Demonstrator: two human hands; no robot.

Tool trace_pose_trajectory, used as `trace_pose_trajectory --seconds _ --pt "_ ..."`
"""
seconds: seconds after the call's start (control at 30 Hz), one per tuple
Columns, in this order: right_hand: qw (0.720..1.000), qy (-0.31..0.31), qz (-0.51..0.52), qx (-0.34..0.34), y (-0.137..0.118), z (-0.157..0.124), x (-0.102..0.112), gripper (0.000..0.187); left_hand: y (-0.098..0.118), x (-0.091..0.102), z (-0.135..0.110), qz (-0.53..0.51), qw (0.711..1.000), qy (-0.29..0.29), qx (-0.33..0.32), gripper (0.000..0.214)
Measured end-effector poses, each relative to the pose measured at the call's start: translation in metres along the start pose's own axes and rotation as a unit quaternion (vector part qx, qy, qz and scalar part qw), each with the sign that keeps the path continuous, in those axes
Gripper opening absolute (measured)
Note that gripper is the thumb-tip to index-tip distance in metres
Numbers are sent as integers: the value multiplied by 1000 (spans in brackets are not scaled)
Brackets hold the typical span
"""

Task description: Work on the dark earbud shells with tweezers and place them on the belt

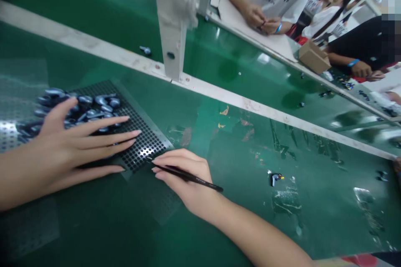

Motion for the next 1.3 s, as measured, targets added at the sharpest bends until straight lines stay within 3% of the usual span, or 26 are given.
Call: trace_pose_trajectory --seconds 0.07,0.13,0.17,0.23,0.33,0.43,0.57,0.7,0.83,0.93,1.13,1.3 --pt "992 23 103 -71 12 2 1 23 5 -7 -8 82 976 -96 -177 28" --pt "971 58 183 -143 24 4 1 23 -2 -9 -16 179 898 -161 -368 34" --pt "960 77 209 -170 28 5 2 22 -9 -6 -14 216 861 -163 -430 38" --pt "943 113 241 -200 34 7 4 24 -19 8 8 251 832 -130 -477 42" --pt "931 152 263 -203 38 11 11 28 -6 32 68 280 834 -88 -468 40" --pt "924 180 271 -200 39 15 16 28 34 43 140 295 838 -67 -454 48" --pt "921 187 281 -196 40 19 17 31 75 28 225 326 830 -83 -445 44" --pt "916 189 306 -181 44 22 16 39 84 3 272 355 810 -136 -447 34" --pt "909 185 327 -183 51 24 15 39 81 -1 287 365 796 -179 -449 30" --pt "910 190 322 -177 55 27 15 37 80 5 290 357 805 -186 -435 30" --pt "911 202 324 -154 59 42 22 37 87 18 277 277 865 -142 -393 29" --pt "920 193 318 -128 36 73 31 34 110 39 235 106 927 -66 -355 29"
Point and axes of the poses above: each hand's wrist, its own z-axis towards the middle knuckle, its own x-axis out of the back of the hand, y = z × x, the point moved 6 cm from there along z, towards the middle knuckle, and after that the axes turned 3 degrees about y, right-handed, at the moved point
